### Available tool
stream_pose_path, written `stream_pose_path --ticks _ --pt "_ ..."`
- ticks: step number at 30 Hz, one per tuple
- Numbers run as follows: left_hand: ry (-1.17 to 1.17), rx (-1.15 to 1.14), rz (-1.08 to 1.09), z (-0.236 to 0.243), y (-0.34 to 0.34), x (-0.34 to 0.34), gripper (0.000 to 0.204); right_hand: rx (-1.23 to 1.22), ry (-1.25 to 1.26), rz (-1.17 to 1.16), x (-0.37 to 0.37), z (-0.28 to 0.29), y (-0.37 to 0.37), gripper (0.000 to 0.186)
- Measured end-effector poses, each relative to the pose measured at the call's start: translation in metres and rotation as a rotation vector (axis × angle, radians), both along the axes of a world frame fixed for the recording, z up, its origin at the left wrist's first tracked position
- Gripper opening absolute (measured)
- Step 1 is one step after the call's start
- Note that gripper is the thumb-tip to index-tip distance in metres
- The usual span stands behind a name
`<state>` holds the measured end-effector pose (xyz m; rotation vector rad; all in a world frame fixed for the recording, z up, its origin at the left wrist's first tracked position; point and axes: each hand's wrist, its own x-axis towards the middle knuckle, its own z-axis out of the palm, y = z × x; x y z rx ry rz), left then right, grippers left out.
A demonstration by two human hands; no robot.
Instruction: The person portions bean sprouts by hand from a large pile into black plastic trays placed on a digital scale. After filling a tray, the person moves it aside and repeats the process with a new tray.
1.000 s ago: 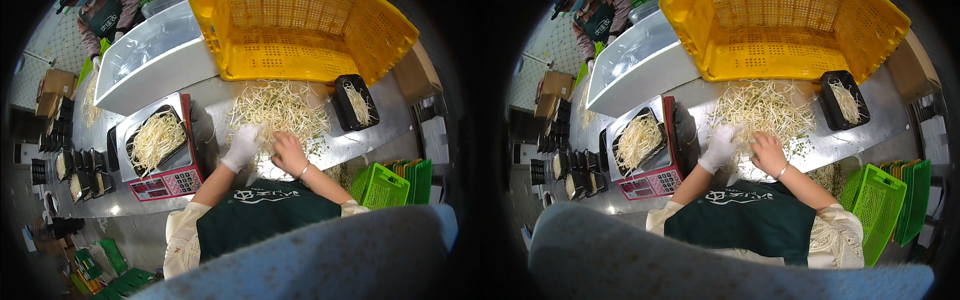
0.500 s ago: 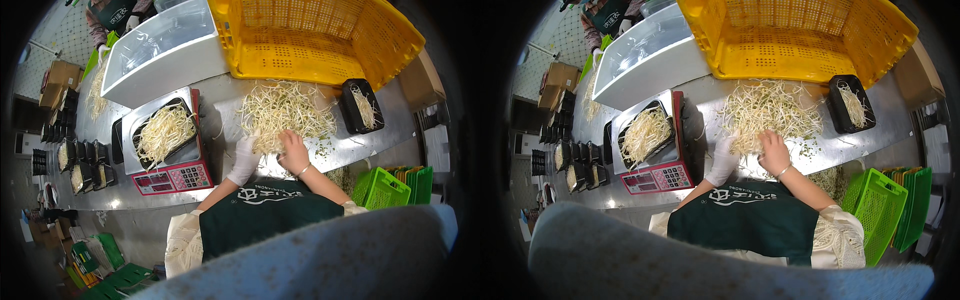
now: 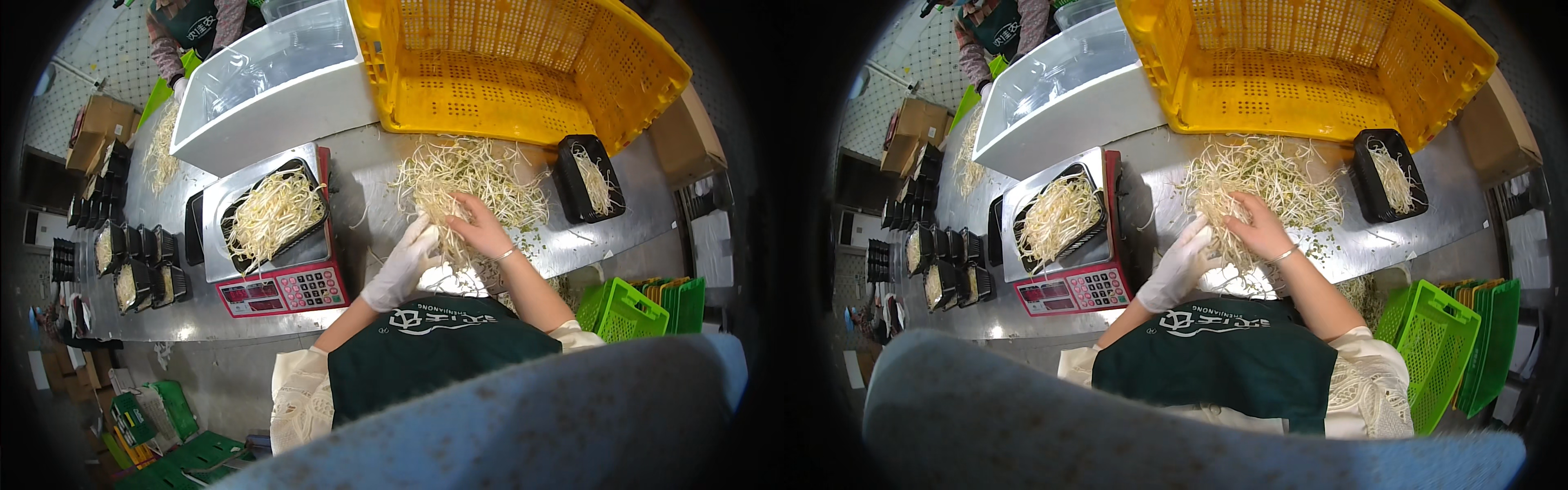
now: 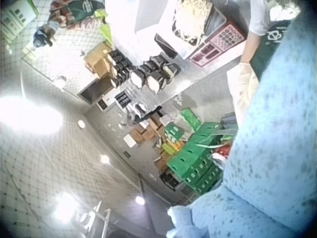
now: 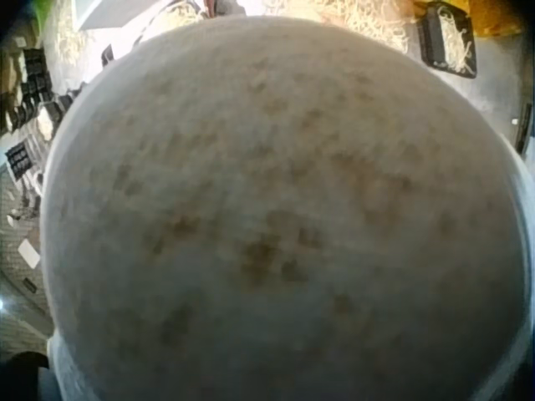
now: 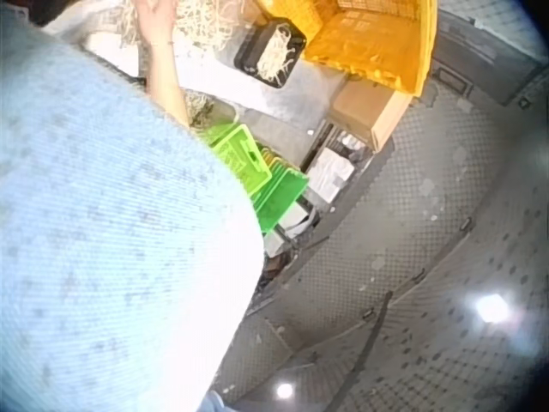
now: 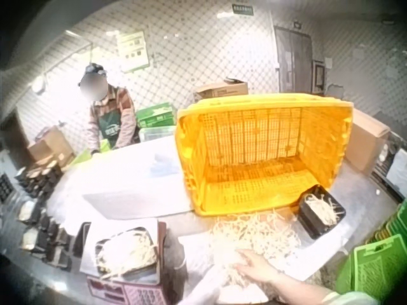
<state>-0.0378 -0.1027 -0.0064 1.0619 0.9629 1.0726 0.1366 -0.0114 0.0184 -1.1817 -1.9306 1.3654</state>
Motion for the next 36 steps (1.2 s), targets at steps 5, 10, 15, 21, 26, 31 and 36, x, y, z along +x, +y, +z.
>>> stream_pose_path --ticks 5,10,15,21,26,31,36 --pt "0.700 -0.110 -0.103 0.052 -0.025 -0.013 0.082 0.189 -0.447 0.076 0.018 -0.004 -0.003 0.081" --pt "1.514 0.756 -0.067 0.023 0.021 0.006 0.082 0.519 -0.722 0.226 -0.004 -0.016 -0.059 0.092" --pt "1.579 0.806 -0.123 -0.001 0.066 0.011 0.071 0.438 -0.549 0.172 0.029 -0.031 -0.016 0.084" --pt "1.526 0.629 0.008 0.023 0.049 0.008 0.056 0.315 -0.442 0.197 0.070 0.024 0.013 0.063" --pt "1.371 0.601 0.027 0.030 0.006 -0.015 0.052 -0.105 0.014 0.041 0.088 0.042 0.016 0.061" --pt "1.315 0.539 -0.007 0.027 -0.009 0.002 0.066 0.100 -0.403 0.171 0.056 -0.004 0.003 0.073" --pt "1.351 0.345 0.003 0.033 -0.018 -0.019 0.071 0.320 -0.467 0.115 0.047 -0.006 -0.002 0.091"
